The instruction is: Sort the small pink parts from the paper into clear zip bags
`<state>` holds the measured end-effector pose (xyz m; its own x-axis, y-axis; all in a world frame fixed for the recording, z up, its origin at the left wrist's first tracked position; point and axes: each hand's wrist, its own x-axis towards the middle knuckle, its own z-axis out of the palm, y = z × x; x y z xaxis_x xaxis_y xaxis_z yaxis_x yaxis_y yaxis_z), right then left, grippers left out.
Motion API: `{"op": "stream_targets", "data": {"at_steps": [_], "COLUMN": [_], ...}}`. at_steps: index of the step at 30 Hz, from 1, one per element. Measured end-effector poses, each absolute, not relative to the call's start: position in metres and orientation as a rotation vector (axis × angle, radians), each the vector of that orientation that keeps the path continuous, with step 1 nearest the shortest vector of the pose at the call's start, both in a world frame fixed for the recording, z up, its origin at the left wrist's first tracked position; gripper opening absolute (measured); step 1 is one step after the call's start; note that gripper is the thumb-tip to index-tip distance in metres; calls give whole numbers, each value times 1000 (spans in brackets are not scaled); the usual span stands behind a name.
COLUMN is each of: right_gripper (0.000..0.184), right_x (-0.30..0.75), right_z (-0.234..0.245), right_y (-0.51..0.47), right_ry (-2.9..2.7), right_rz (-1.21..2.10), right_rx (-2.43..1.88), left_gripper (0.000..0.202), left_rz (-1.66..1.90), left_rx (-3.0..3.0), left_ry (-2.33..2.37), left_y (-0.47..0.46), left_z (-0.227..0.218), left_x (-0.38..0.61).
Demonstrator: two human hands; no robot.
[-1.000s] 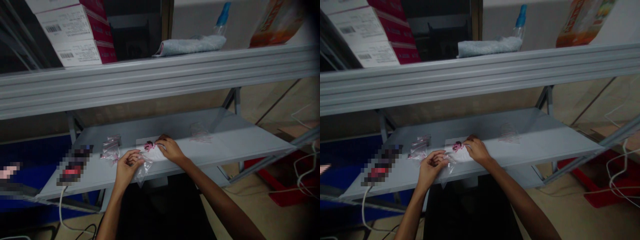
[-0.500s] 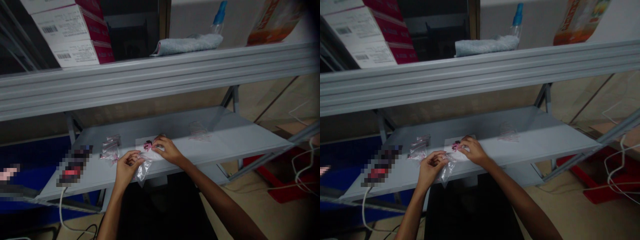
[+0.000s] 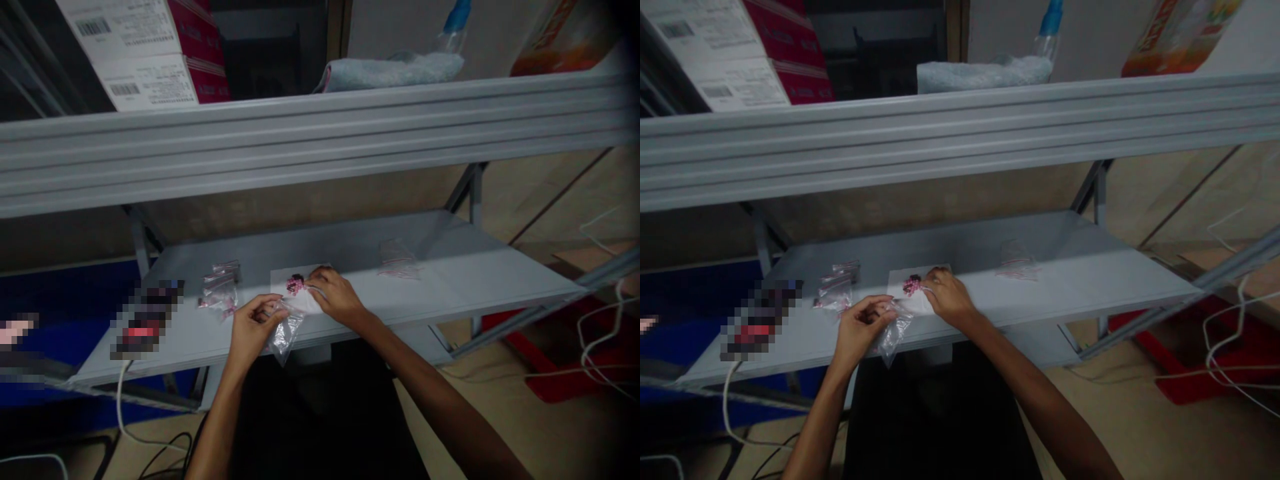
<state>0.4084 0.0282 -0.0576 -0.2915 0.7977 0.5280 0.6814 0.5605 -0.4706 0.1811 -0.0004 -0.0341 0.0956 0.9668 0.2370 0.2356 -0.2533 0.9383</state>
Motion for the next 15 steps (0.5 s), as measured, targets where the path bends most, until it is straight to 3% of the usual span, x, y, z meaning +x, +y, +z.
{"op": "stream_targets", "data": {"at_steps": [15], "right_gripper": [11], "right_x": [407], "right_z": [-56], "right_y": [33], "right_ry": [-2104], "right_rz": [217], "right_rx": [-1164], "left_gripper": [33], "left_rz": [1205], "left_rx": [1594], "left_ry": [1173], "left_y": [0], "left_z": [-33], "left_x": [181]}}
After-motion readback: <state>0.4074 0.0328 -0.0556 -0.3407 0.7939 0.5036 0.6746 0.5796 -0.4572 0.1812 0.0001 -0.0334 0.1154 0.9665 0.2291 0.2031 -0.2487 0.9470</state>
